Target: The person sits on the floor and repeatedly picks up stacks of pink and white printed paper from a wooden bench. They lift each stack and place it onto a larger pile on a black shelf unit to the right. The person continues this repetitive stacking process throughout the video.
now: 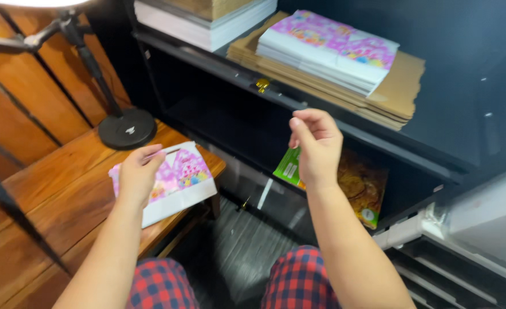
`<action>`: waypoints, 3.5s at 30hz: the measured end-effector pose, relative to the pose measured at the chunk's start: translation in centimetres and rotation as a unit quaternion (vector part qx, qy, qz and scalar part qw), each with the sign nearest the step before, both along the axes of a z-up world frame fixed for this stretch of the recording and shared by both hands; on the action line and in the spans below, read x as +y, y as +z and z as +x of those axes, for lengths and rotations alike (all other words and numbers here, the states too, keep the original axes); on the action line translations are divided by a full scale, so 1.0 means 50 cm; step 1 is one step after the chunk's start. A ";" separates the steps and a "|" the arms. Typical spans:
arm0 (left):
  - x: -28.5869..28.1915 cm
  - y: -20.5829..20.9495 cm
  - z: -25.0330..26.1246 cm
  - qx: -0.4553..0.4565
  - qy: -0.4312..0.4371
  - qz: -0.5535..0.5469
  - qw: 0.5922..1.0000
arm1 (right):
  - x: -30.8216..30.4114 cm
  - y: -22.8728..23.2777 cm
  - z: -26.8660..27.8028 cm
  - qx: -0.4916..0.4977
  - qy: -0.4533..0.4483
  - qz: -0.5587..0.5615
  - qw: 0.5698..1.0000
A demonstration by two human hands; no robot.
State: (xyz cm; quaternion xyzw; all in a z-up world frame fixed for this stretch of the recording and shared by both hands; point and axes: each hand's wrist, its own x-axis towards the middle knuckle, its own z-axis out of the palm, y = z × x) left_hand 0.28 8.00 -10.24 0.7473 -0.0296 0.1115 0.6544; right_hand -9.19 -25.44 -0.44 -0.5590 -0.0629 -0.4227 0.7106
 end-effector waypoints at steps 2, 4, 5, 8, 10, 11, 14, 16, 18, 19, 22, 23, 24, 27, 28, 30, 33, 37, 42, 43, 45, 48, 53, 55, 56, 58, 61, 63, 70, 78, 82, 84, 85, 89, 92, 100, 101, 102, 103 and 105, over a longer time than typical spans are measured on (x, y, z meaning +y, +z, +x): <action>0.094 -0.111 0.020 0.008 0.031 0.016 0.999 | 0.027 -0.082 0.031 0.044 0.023 0.009 0.999; 0.173 -0.194 0.012 0.017 0.065 0.031 0.997 | 0.060 -0.162 0.052 0.088 0.050 0.016 0.995; 0.201 -0.217 0.002 0.026 0.089 0.033 0.995 | 0.077 -0.198 0.061 0.140 0.040 0.002 0.989; 0.255 -0.263 -0.036 0.045 0.135 0.037 0.989 | 0.125 -0.287 0.070 0.238 0.038 -0.033 0.970; 0.265 -0.289 -0.050 0.058 0.156 0.039 0.985 | 0.154 -0.331 0.076 0.287 0.044 -0.054 0.956; 0.265 -0.305 -0.055 0.062 0.160 0.032 0.985 | 0.169 -0.350 0.078 0.320 0.036 -0.082 0.943; 0.253 -0.302 -0.086 0.069 0.170 0.030 0.983 | 0.206 -0.412 0.090 0.366 0.035 -0.135 0.920; 0.251 -0.316 -0.088 0.070 0.173 0.033 0.982 | 0.228 -0.433 0.089 0.378 0.037 -0.161 0.911; 0.262 -0.365 -0.072 0.067 0.185 0.067 0.978 | 0.250 -0.431 0.078 0.393 0.027 -0.181 0.901; 0.258 -0.356 -0.077 0.069 0.189 0.066 0.977 | 0.259 -0.437 0.081 0.394 0.030 -0.184 0.900; 0.247 -0.322 -0.090 0.070 0.189 0.098 0.974 | 0.277 -0.438 0.087 0.405 0.017 -0.208 0.890; 0.247 -0.308 -0.098 0.081 0.177 0.119 0.974 | 0.281 -0.430 0.085 0.416 0.008 -0.231 0.880; 0.246 -0.293 -0.106 0.093 0.164 0.140 0.972 | 0.285 -0.422 0.082 0.425 0.000 -0.255 0.868; 0.258 -0.298 -0.096 0.122 0.131 0.203 0.963 | 0.279 -0.437 0.104 0.449 -0.014 -0.297 0.843; 0.262 -0.295 -0.097 0.122 0.132 0.202 0.963 | 0.277 -0.441 0.108 0.449 -0.013 -0.298 0.842; 0.270 -0.287 -0.096 0.118 0.090 0.223 0.963 | 0.270 -0.447 0.119 0.450 -0.016 -0.325 0.831; 0.278 -0.286 -0.099 0.108 0.068 0.257 0.958 | 0.263 -0.463 0.138 0.463 -0.014 -0.325 0.824; 0.283 -0.319 -0.087 0.087 0.073 0.274 0.955 | 0.266 -0.463 0.141 0.476 -0.007 -0.311 0.823; 0.286 -0.341 -0.074 0.104 0.082 0.286 0.949 | 0.275 -0.452 0.135 0.476 -0.011 -0.303 0.825; 0.286 -0.330 -0.077 0.104 0.082 0.286 0.949 | 0.274 -0.454 0.136 0.477 -0.011 -0.303 0.825; 0.287 -0.310 -0.085 0.141 0.065 0.260 0.953 | 0.274 -0.459 0.138 0.471 -0.007 -0.311 0.826; 0.284 -0.303 -0.089 0.137 0.073 0.232 0.960 | 0.272 -0.459 0.133 0.472 -0.001 -0.334 0.816; 0.284 -0.297 -0.086 0.166 0.072 0.184 0.966 | 0.293 -0.426 0.110 0.445 -0.022 -0.439 0.780; 0.281 -0.297 -0.086 0.166 0.073 0.155 0.971 | 0.307 -0.397 0.089 0.434 -0.030 -0.479 0.763; 0.281 -0.297 -0.086 0.169 0.087 0.131 0.973 | 0.319 -0.373 0.073 0.424 -0.033 -0.520 0.741; 0.278 -0.300 -0.084 0.171 0.100 0.107 0.974 | 0.327 -0.355 0.061 0.413 -0.036 -0.560 0.718; 0.271 -0.296 -0.082 0.172 0.127 0.046 0.976 | 0.320 -0.368 0.068 0.378 -0.026 -0.595 0.709; 0.265 -0.272 -0.087 0.173 0.141 -0.013 0.975 | 0.318 -0.366 0.069 0.390 0.004 -0.593 0.705; 0.292 -0.335 -0.042 0.207 0.133 -0.069 0.967 | 0.310 -0.371 0.081 0.414 0.028 -0.614 0.672; 0.313 -0.312 -0.041 0.248 0.077 -0.060 0.964 | 0.310 -0.373 0.091 0.446 0.036 -0.604 0.660; 0.318 -0.314 -0.037 0.249 0.068 -0.059 0.964 | 0.315 -0.356 0.082 0.451 0.041 -0.598 0.661; 0.320 -0.321 -0.036 0.246 0.065 -0.057 0.965 | 0.319 -0.340 0.072 0.446 0.050 -0.594 0.668; 0.321 -0.330 -0.032 0.245 0.064 -0.056 0.966 | 0.318 -0.340 0.072 0.446 0.049 -0.594 0.668; 0.325 -0.343 -0.028 0.244 0.059 -0.056 0.966 | 0.317 -0.336 0.071 0.444 0.054 -0.590 0.672; 0.325 -0.334 -0.036 0.244 0.052 -0.059 0.967 | 0.316 -0.339 0.072 0.444 0.055 -0.590 0.672; 0.314 -0.304 -0.052 0.250 0.053 -0.059 0.965 | 0.325 -0.323 0.062 0.457 0.060 -0.584 0.668; 0.314 -0.302 -0.053 0.247 0.049 -0.055 0.966 | 0.324 -0.324 0.064 0.456 0.062 -0.586 0.667; 0.313 -0.301 -0.054 0.243 0.045 -0.052 0.967 | 0.323 -0.325 0.066 0.454 0.064 -0.588 0.666; 0.314 -0.298 -0.055 0.242 0.044 -0.051 0.968 | 0.323 -0.320 0.064 0.454 0.062 -0.588 0.667; 0.318 -0.292 -0.058 0.237 0.040 -0.073 0.968 | 0.323 -0.309 0.062 0.457 0.073 -0.585 0.666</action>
